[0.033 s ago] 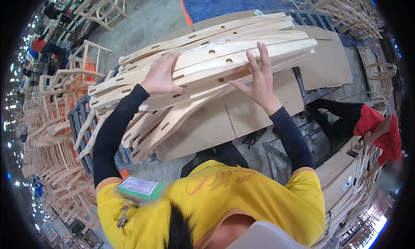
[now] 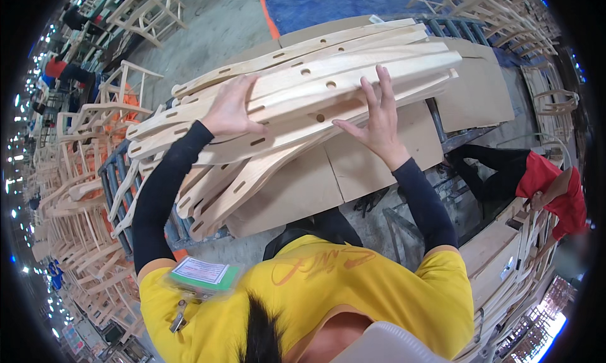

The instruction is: The person repeatedly picks up curved wooden chair parts from the floor and stacks them on a table. The person handles the parts one at a time, aligning them into a growing pile.

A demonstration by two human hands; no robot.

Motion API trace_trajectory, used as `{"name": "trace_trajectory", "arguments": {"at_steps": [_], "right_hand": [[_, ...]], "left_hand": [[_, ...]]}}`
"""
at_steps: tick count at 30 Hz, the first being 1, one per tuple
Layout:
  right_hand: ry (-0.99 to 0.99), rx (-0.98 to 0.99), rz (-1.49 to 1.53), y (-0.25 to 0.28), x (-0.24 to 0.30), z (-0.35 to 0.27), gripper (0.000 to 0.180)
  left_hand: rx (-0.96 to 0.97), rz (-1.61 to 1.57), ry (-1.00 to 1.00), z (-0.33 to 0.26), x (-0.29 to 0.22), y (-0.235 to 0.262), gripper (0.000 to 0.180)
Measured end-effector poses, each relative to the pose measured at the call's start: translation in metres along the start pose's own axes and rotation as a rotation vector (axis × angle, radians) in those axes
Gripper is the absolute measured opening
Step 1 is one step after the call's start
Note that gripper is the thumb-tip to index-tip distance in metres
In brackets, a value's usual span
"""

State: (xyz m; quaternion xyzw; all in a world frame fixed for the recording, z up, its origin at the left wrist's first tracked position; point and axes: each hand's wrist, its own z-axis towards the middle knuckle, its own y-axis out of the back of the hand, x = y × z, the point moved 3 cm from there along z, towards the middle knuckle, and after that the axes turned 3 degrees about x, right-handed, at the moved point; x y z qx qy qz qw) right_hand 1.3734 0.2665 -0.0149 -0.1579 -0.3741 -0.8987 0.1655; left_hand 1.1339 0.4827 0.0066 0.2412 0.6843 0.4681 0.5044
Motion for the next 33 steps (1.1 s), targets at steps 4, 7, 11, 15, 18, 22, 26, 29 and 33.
{"name": "trace_trajectory", "arguments": {"at_steps": [4, 7, 11, 15, 18, 22, 26, 29, 33], "right_hand": [[-0.039, 0.271, -0.159, -0.014, -0.010, 0.000, 0.094], [-0.105, 0.386, -0.225, -0.026, -0.016, -0.006, 0.091], [-0.137, 0.466, -0.216, -0.026, -0.013, 0.000, 0.090], [-0.178, 0.492, -0.211, -0.025, -0.015, 0.001, 0.090], [-0.195, 0.493, -0.200, -0.028, -0.014, 0.002, 0.089], [-0.231, 0.501, -0.217, -0.027, -0.015, 0.004, 0.089], [-0.217, 0.478, -0.206, -0.028, -0.012, 0.006, 0.089], [-0.200, 0.477, -0.213, -0.030, -0.009, 0.007, 0.089], [-0.206, 0.467, -0.242, -0.030, -0.014, 0.003, 0.088]], "left_hand": [[-0.114, 0.208, -0.001, 0.052, 0.031, 0.016, 0.110], [-0.062, 0.217, 0.071, 0.111, 0.051, 0.019, 0.112], [-0.081, 0.321, 0.120, 0.164, 0.093, -0.015, 0.113], [0.121, 0.205, 0.217, 0.189, 0.109, -0.049, 0.117], [0.145, 0.081, 0.251, 0.190, 0.122, -0.080, 0.109], [0.067, 0.106, 0.255, 0.186, 0.101, -0.080, 0.089], [0.090, 0.124, 0.269, 0.173, 0.102, -0.072, 0.091], [0.052, 0.154, 0.203, 0.159, 0.107, -0.077, 0.095], [0.019, -0.032, -0.048, 0.107, 0.026, -0.055, 0.095]]}}
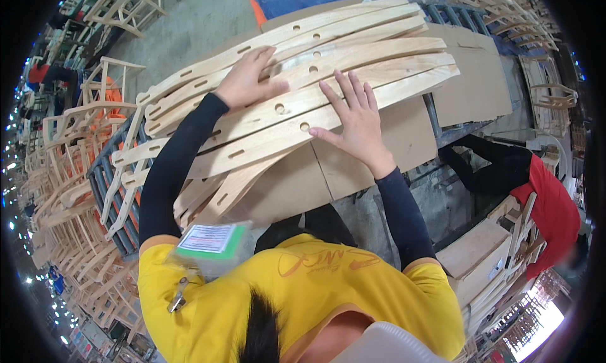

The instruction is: The person repeatedly picks up curved wooden chair parts from the floor and stacks them on a table. The person handles the parts one at a time, aligning them into a growing pile.

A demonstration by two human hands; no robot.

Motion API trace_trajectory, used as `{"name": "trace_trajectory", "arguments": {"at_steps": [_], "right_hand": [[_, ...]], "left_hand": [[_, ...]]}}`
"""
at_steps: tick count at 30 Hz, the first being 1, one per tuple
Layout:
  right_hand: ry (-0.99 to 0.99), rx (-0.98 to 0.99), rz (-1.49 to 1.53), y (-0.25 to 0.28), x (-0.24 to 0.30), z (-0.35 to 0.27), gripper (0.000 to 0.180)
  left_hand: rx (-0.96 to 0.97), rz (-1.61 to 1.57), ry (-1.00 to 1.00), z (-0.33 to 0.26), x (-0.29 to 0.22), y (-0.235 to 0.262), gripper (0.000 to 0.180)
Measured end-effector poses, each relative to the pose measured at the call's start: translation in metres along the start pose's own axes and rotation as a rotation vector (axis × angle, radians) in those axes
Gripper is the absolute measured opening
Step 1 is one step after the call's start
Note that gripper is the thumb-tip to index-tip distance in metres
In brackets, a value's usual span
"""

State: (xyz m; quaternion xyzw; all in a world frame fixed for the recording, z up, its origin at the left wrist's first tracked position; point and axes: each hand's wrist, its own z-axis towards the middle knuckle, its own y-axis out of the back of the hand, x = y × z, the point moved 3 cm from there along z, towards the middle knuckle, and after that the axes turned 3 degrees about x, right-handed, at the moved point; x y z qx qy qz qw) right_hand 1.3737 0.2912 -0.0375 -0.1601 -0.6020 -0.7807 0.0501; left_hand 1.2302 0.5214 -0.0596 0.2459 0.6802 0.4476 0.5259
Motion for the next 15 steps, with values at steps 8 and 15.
{"name": "trace_trajectory", "arguments": {"at_steps": [8, 15], "right_hand": [[0.023, -0.062, 0.023, -0.004, 0.001, -0.003, 0.087], [-0.045, -0.370, 0.283, 0.018, -0.022, -0.029, 0.072]], "left_hand": [[-0.069, 0.199, 0.069, -0.125, -0.070, -0.002, 0.111], [-0.068, 0.047, 0.083, -0.115, -0.058, 0.007, 0.100]]}}
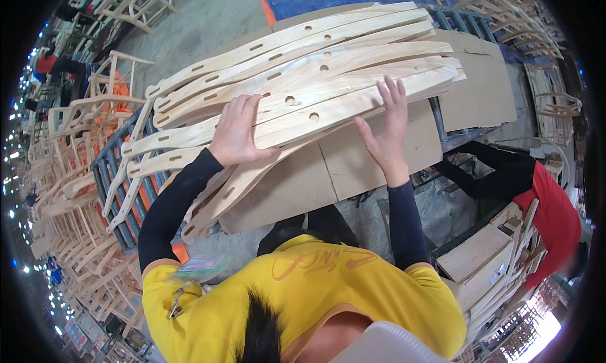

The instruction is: The person repeatedly picks up curved wooden chair parts from the floor and stacks them on a table. The person handles the parts one at a time, aligning them into a growing pile.

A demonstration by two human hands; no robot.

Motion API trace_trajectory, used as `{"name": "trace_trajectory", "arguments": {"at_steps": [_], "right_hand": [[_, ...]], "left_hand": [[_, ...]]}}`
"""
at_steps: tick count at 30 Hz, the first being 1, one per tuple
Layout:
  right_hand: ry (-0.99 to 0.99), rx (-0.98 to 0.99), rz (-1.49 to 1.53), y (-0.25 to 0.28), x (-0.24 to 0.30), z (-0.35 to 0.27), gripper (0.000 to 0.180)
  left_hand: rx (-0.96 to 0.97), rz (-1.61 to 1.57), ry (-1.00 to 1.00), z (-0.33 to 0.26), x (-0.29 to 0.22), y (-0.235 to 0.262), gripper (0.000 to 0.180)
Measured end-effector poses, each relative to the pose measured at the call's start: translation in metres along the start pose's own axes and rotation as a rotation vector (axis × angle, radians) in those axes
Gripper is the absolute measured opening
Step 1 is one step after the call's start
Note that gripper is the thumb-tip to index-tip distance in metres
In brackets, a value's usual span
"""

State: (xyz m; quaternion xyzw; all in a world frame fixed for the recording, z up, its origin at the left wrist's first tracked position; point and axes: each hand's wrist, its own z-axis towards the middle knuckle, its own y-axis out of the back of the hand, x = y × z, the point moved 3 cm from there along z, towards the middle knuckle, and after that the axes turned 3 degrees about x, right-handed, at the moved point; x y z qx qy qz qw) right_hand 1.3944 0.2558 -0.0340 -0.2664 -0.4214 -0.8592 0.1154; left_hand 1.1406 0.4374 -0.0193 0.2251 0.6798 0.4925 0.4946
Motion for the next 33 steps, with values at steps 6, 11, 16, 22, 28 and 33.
{"name": "trace_trajectory", "arguments": {"at_steps": [6, 11, 16, 22, 28, 33], "right_hand": [[-0.162, -0.073, -0.083, 0.043, -0.025, -0.038, 0.067], [-0.198, -0.043, -0.126, 0.052, -0.027, -0.049, 0.064], [-0.175, -0.001, -0.106, 0.052, -0.018, -0.034, 0.065], [-0.047, 0.053, -0.031, 0.020, -0.030, 0.026, 0.060], [0.042, 0.054, -0.181, -0.020, -0.155, 0.153, 0.050], [-0.215, 0.052, -0.293, 0.015, -0.364, 0.227, 0.059]], "left_hand": [[-0.153, 0.105, -0.057, 0.068, 0.008, 0.029, 0.098], [-0.202, 0.242, -0.012, 0.163, 0.037, 0.021, 0.100], [-0.203, 0.135, 0.036, 0.195, 0.072, -0.043, 0.094], [-0.163, -0.139, 0.071, 0.182, 0.082, -0.060, 0.073], [-0.260, -0.181, 0.113, 0.120, 0.115, -0.015, 0.057], [-0.548, 0.157, 0.471, -0.027, 0.278, 0.038, 0.059]]}}
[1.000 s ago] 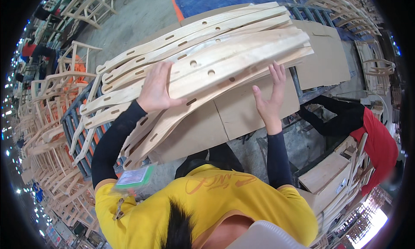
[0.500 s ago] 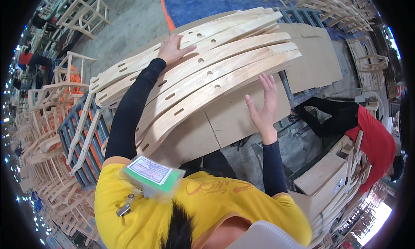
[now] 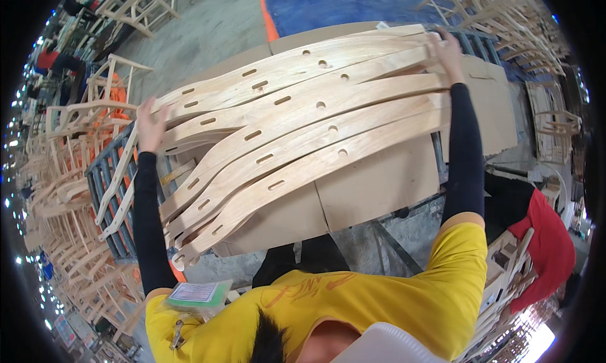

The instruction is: The person repeatedly picks up curved wooden chair parts from the floor and stacks them on a table. The person handles the parts one at a time, aligning them into a growing pile.

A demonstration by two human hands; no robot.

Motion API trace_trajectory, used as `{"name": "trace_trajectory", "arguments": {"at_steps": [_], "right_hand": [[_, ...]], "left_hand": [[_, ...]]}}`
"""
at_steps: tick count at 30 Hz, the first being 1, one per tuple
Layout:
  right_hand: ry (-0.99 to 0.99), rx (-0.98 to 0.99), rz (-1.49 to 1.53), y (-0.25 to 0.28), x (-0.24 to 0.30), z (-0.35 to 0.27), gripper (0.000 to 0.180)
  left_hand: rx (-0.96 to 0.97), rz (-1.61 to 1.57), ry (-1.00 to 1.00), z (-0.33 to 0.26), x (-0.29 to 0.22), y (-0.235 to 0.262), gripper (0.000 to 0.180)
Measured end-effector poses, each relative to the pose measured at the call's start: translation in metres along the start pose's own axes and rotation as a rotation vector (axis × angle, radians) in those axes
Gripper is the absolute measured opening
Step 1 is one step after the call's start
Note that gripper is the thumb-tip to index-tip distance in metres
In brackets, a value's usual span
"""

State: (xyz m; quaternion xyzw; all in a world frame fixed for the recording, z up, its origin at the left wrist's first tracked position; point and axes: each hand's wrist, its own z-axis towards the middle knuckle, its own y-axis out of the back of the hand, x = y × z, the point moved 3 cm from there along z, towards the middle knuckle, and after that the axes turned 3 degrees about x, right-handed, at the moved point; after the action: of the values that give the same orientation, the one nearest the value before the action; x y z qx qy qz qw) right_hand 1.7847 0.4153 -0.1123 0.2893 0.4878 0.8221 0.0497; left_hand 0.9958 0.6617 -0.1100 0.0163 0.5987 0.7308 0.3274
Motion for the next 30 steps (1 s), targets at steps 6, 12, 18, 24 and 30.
{"name": "trace_trajectory", "arguments": {"at_steps": [6, 12, 18, 24, 30], "right_hand": [[-0.257, 0.263, 0.355, -0.030, -0.113, 0.031, 0.073], [-0.404, 0.352, 0.312, -0.014, -0.099, 0.031, 0.054], [-0.534, 0.444, 0.351, -0.023, -0.098, 0.037, 0.069], [-0.532, 0.478, 0.362, -0.015, -0.079, 0.032, 0.073], [-0.449, 0.613, 0.196, -0.025, -0.078, 0.034, 0.080]], "left_hand": [[0.113, -0.211, 0.664, -0.076, 0.227, 0.049, 0.083], [0.209, -0.736, 0.819, -0.035, 0.120, 0.015, 0.076], [0.014, -0.868, 0.714, -0.035, 0.114, 0.001, 0.064], [0.094, -0.836, 0.761, -0.032, 0.109, 0.012, 0.073], [0.160, -0.755, 0.834, -0.033, 0.090, 0.024, 0.079]]}}
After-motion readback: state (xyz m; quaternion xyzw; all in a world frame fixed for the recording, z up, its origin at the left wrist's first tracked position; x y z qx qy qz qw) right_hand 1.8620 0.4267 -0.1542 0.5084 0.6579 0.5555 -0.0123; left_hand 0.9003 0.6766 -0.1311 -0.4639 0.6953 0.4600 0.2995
